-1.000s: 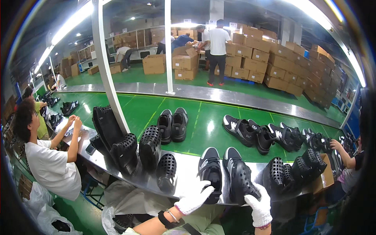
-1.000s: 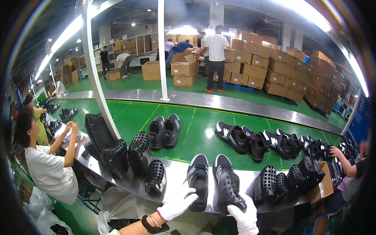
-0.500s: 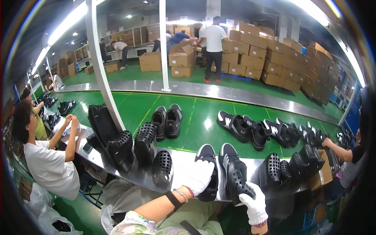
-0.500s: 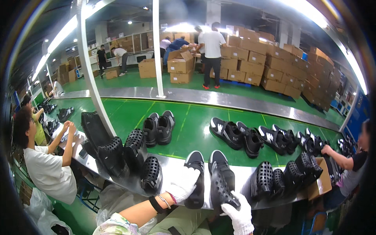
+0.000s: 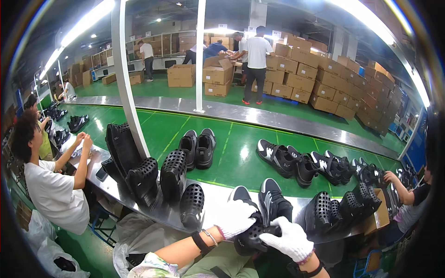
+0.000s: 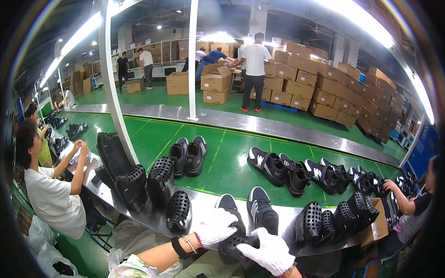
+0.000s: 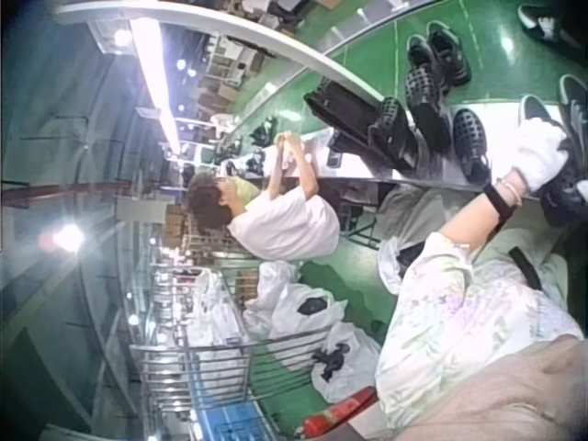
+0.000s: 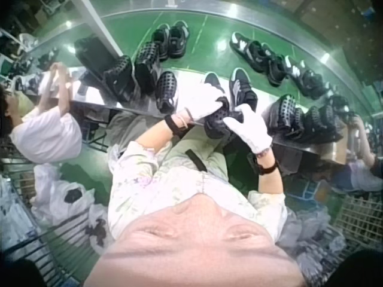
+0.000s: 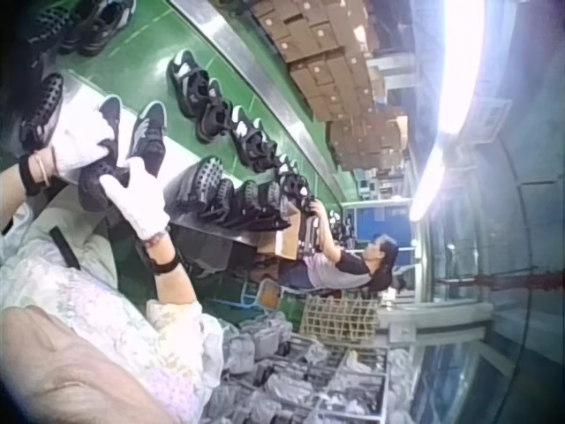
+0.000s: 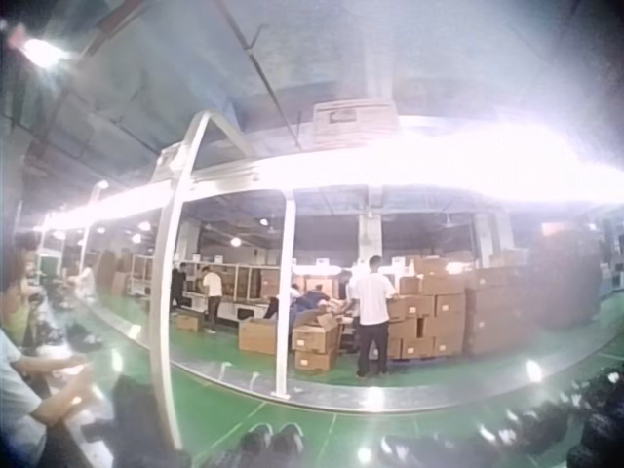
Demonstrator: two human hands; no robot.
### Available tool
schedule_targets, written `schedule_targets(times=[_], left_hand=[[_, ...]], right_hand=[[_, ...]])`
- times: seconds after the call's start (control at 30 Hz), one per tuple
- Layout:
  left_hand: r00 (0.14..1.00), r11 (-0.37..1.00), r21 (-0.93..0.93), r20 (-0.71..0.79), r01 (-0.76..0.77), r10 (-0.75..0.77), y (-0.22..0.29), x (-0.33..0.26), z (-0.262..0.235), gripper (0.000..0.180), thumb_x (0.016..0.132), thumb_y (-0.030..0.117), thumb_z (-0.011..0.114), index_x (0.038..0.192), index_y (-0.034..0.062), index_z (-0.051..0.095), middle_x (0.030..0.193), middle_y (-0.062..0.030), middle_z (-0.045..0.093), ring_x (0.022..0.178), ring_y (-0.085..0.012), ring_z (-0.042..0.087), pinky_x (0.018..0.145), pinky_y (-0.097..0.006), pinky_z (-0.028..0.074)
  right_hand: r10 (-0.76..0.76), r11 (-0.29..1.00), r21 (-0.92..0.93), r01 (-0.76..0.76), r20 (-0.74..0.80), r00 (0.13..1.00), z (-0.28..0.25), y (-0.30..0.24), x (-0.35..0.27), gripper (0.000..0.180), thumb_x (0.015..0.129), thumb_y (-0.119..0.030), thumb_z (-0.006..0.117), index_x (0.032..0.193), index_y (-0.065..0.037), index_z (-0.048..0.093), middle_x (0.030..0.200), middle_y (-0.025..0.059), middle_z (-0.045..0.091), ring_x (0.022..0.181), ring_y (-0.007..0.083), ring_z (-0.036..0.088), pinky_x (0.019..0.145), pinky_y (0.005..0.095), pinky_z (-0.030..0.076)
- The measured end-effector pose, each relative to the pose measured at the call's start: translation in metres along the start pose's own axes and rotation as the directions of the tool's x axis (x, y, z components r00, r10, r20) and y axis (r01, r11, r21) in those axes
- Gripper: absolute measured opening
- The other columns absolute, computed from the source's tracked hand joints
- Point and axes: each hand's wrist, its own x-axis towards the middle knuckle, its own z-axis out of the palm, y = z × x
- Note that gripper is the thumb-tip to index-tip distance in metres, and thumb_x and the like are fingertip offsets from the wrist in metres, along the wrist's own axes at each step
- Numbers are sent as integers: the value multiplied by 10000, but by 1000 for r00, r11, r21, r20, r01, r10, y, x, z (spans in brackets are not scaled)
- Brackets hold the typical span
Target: Insert insoles or internal components into finished shoe uppers on a production line.
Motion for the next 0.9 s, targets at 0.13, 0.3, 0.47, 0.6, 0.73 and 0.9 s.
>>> schedule_targets(times=[0.13, 0.3, 0.47, 0.6, 0.73, 0.9], left_hand=[[997, 989, -148, 75, 22, -11, -3, 7, 3, 272, 885, 281, 597, 1048, 83, 688, 1014, -147, 696, 943, -343, 660, 864, -456, 514], [998, 987, -149, 27, 67, -64, -15, 4, 6, 263, 901, 282, 587, 1068, 110, 695, 1028, -138, 700, 942, -329, 665, 865, -442, 519], [997, 988, -145, -45, 57, -64, -16, -6, -4, 274, 912, 317, 588, 1087, 137, 701, 1027, -124, 696, 936, -309, 660, 853, -430, 522], [989, 990, -93, -110, -110, 99, 5, -2, -15, 196, 882, 218, 598, 980, 58, 654, 898, -143, 656, 865, -327, 629, 784, -458, 504], [965, 983, -28, -196, -181, 172, 7, -8, -7, 138, 870, 187, 593, 914, 67, 645, 879, -118, 620, 854, -296, 597, 737, -432, 483], [986, 999, -1, -158, -46, 45, 7, -21, -5, 279, 808, 193, 677, 1068, 93, 654, 871, -96, 628, 832, -296, 612, 770, -427, 499]], right_hand=[[-74, 997, -44, 71, -88, 993, 35, -2, 22, 592, 837, -541, 702, 1113, -40, 549, 903, 218, 691, 823, 412, 689, 746, 469, 552], [-75, 989, -136, 53, -158, 985, 65, -8, 46, 580, 802, -483, 773, 1065, -27, 528, 803, 221, 677, 773, 409, 695, 680, 457, 561], [-232, 967, -159, 199, -233, 944, 59, 11, 53, 670, 737, -487, 838, 1117, -15, 552, 997, 166, 698, 851, 337, 709, 768, 399, 564], [-133, 983, -156, 98, -234, 963, 86, 26, 73, 491, 764, -391, 812, 1054, -86, 557, 957, 193, 674, 854, 392, 683, 734, 435, 558], [-45, 985, -173, -8, -301, 953, 104, 36, 84, 338, 834, -346, 730, 976, -93, 557, 806, 185, 655, 842, 401, 672, 698, 455, 541], [-73, 995, -82, 57, -217, 973, 95, 27, 67, 267, 883, -233, 668, 1073, -53, 612, 921, 197, 697, 866, 373, 691, 754, 396, 555]])
